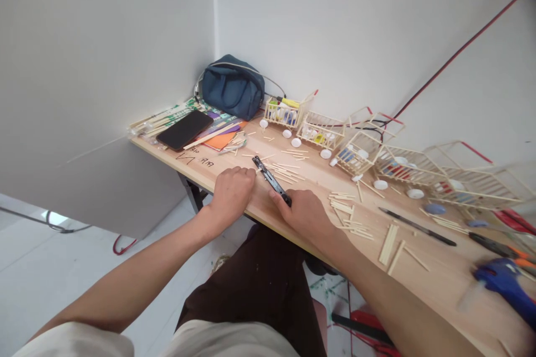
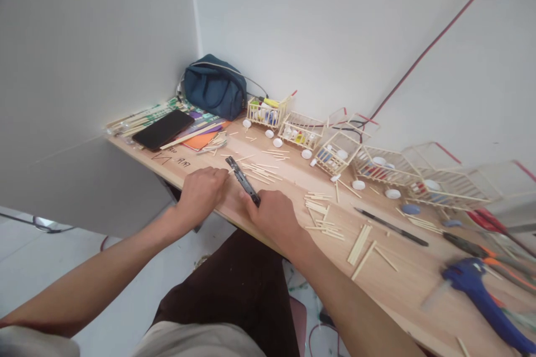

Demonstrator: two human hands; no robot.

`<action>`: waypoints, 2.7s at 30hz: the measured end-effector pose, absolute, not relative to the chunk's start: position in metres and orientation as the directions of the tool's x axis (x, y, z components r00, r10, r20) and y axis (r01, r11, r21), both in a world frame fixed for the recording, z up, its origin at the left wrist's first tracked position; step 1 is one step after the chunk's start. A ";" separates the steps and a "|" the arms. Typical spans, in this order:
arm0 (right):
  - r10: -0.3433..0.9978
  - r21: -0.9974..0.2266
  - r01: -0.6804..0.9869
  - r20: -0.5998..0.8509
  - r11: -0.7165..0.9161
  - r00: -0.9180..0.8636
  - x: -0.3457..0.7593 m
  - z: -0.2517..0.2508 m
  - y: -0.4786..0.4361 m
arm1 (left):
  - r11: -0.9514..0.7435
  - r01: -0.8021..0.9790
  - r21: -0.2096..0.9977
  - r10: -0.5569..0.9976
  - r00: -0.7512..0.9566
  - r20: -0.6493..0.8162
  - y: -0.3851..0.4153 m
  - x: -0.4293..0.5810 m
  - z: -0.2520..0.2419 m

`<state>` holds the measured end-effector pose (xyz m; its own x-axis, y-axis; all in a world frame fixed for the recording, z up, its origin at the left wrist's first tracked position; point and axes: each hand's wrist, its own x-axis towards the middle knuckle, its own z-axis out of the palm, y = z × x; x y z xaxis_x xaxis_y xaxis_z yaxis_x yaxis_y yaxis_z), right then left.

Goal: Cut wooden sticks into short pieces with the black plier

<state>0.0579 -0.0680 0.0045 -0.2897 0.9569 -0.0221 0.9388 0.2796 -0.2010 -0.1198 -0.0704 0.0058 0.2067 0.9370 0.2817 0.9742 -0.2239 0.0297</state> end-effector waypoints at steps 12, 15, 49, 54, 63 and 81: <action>0.992 -0.832 0.547 0.027 0.092 -0.125 0.090 0.001 -0.058 | -0.216 0.454 0.865 0.972 0.188 0.144 -0.055 -0.138 0.005; 0.998 -0.904 0.424 0.045 0.056 -0.035 0.109 0.005 -0.052 | 0.016 0.097 0.995 0.965 0.260 -0.041 -0.050 -0.136 0.006; 0.703 -0.913 0.029 0.334 0.407 0.628 0.192 0.019 -0.024 | -0.668 0.653 0.358 0.744 0.595 0.303 0.009 0.069 -0.004; 0.741 -0.931 0.059 0.325 0.361 0.588 0.192 0.016 -0.022 | -0.657 0.651 0.380 0.754 0.556 0.350 0.025 0.031 0.018; 0.775 -0.940 0.131 0.334 0.315 0.536 0.184 0.012 -0.021 | -0.469 0.837 0.283 0.882 0.459 0.106 0.071 -0.058 0.022; 0.920 -0.951 0.064 0.310 0.303 0.239 0.167 0.010 -0.026 | 0.241 -0.028 0.970 0.808 0.559 -0.185 0.027 -0.046 0.026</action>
<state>0.1668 -0.0260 0.0098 0.2387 0.9204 0.3096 0.0643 0.3031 -0.9508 -0.0462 0.0271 0.0263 0.5592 0.8082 -0.1847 -0.0284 0.2413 0.9700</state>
